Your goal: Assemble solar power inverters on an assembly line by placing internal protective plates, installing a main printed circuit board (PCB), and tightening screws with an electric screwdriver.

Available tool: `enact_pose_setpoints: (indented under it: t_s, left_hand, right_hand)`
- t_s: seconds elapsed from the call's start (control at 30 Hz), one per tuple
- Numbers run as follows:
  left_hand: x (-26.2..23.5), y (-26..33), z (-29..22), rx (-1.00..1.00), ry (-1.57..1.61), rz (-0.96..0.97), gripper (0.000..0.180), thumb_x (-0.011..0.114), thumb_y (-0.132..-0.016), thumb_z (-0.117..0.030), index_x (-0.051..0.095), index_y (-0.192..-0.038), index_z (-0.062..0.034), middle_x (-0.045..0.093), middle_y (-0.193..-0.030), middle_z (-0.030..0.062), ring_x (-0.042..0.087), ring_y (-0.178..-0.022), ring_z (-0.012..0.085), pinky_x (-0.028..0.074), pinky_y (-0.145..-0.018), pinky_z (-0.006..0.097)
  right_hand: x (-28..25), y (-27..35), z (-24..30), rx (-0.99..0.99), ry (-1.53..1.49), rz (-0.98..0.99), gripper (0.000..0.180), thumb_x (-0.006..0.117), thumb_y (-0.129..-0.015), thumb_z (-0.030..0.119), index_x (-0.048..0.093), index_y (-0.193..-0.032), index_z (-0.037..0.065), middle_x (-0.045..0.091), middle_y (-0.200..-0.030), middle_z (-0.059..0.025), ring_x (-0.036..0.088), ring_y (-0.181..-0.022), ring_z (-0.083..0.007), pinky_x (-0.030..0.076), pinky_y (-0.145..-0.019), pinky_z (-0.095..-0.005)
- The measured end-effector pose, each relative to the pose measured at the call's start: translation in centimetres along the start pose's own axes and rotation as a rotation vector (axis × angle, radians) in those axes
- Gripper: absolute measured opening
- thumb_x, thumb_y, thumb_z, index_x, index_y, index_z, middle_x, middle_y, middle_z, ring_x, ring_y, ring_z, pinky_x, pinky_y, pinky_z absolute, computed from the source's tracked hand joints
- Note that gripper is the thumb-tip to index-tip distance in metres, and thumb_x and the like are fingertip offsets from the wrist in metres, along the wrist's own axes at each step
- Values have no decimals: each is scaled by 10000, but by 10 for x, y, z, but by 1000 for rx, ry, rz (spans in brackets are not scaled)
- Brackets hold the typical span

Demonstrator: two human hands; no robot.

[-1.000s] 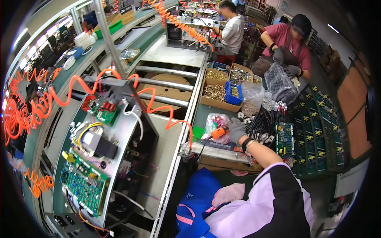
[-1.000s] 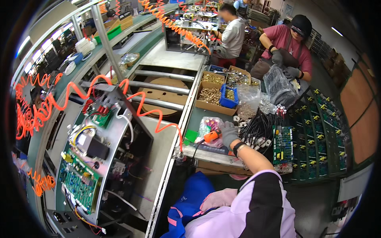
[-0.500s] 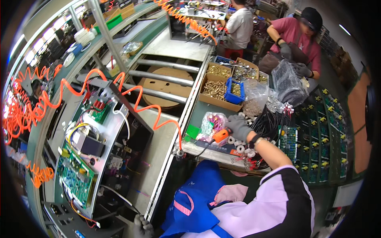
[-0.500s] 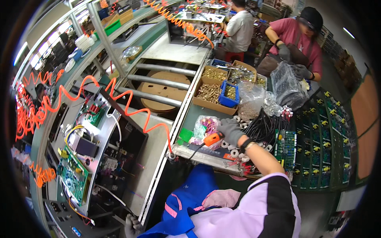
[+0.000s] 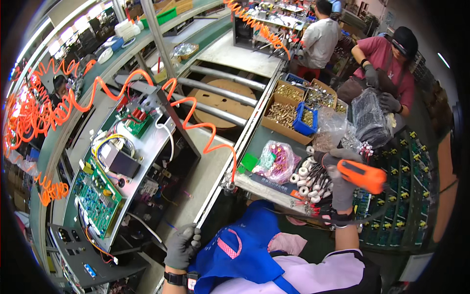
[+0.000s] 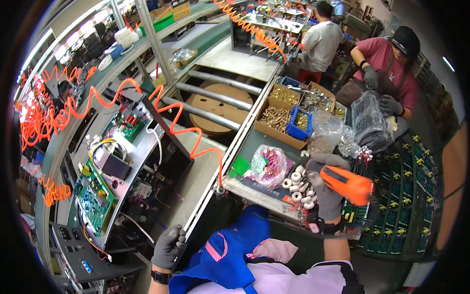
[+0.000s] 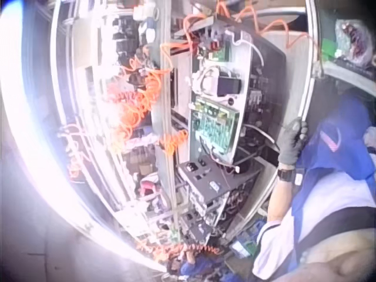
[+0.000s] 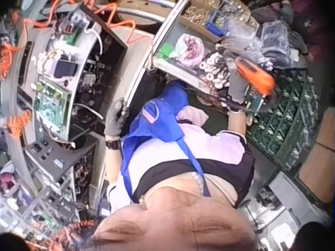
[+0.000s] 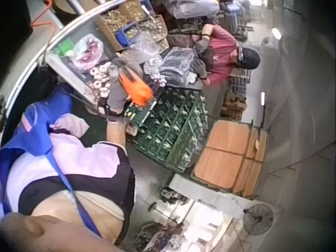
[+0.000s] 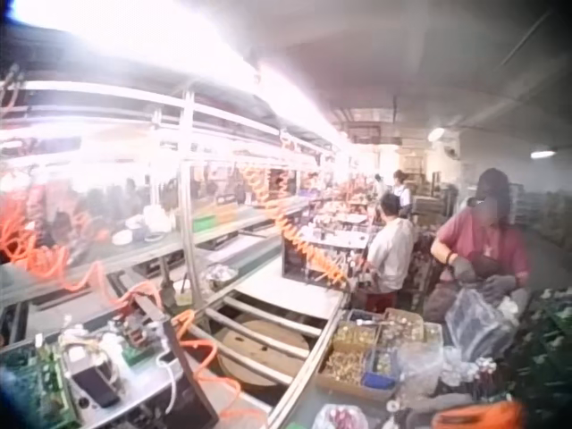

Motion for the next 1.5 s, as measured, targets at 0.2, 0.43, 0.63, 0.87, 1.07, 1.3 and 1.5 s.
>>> enact_pose_setpoints:
  t_s: [0.2,0.43,0.63,0.87,1.07,1.3,1.5]
  left_hand:
    - [67,-6,-5,157,147,287,251,587,-899,-55,532,-1119,52,595,-908,131,563,-754,154,469,-623,223]
    - [135,15,13,-617,243,1124,467,446,-962,-402,527,-1103,36,563,-806,77,536,-721,89,447,-617,192]
    - [16,11,24,-133,469,181,252,686,-867,-220,578,-1071,-121,531,-903,-19,462,-724,78,421,-535,175]
    - [13,1,32,-167,490,196,235,667,-882,-232,580,-1065,-112,534,-904,-23,477,-747,82,441,-566,195]
    - [37,-9,40,-183,237,279,244,626,-913,-248,555,-1069,-74,542,-930,13,491,-758,109,442,-597,200]
    - [65,-11,42,-179,175,283,243,611,-915,-273,541,-1041,-77,527,-893,15,482,-727,111,429,-577,201]
    - [73,-11,44,-176,151,273,246,598,-916,-294,529,-1018,-80,513,-862,16,473,-700,113,418,-561,201]
  right_hand:
    - [30,-30,102,-262,-1101,-136,799,593,-852,559,331,-1376,16,496,-747,-48,478,-558,-140,486,-564,-292]
    - [117,21,122,162,-1468,106,559,732,-803,287,447,-1202,20,616,-893,-87,621,-742,-126,500,-649,-268]
    - [151,40,109,395,-1481,244,506,686,-840,51,423,-1272,32,586,-1083,-69,617,-827,-123,515,-727,-285]
    - [150,58,106,388,-1457,319,677,681,-815,39,311,-1377,109,560,-1144,-164,631,-794,-190,494,-675,-297]
    - [128,57,108,403,-1297,302,458,683,-813,68,451,-1197,-20,614,-850,-83,596,-681,-102,457,-593,-229]
    - [110,59,104,396,-1356,188,505,694,-807,86,435,-1231,-4,598,-989,-91,602,-723,-108,470,-593,-241]
    - [100,62,108,476,-1432,199,606,749,-785,248,435,-1261,43,574,-1018,-38,586,-767,-90,460,-575,-226]
Point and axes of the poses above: each hand's wrist, its own y-axis away from the middle knuckle, its own x-axis out of the palm, z = x × y, the point moved 8 cm from there along -y, towards the middle knuckle
